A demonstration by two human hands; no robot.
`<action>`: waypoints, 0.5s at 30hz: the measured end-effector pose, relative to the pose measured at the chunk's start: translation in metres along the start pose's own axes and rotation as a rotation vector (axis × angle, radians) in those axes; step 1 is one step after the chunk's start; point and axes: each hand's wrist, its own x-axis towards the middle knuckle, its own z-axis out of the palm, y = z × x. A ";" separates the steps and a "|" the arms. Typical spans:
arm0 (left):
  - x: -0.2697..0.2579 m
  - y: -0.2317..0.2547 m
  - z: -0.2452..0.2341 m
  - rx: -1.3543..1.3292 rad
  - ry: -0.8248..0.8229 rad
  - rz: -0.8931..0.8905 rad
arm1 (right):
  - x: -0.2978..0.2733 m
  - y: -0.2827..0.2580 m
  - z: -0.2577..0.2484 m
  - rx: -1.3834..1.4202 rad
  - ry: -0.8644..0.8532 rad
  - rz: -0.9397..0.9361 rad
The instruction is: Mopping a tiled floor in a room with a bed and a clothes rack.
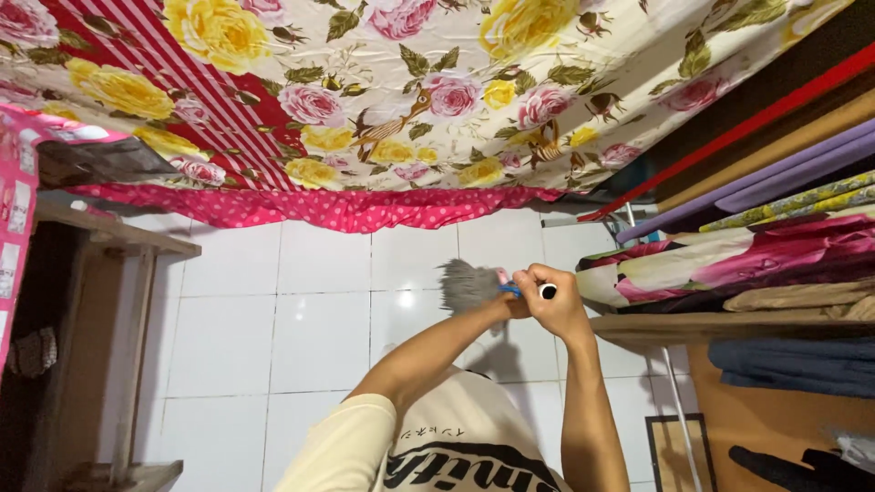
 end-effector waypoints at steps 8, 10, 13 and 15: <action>0.014 0.016 0.006 0.164 -0.288 -0.064 | -0.016 0.025 -0.018 0.064 0.050 0.061; 0.008 0.016 0.005 0.185 -0.327 -0.076 | -0.020 0.012 -0.018 0.061 0.054 0.032; -0.005 0.013 -0.007 0.087 -0.229 -0.116 | -0.025 0.000 -0.013 0.088 0.061 -0.035; -0.020 0.011 -0.018 0.159 -0.152 -0.032 | -0.031 0.009 -0.006 0.192 0.027 -0.041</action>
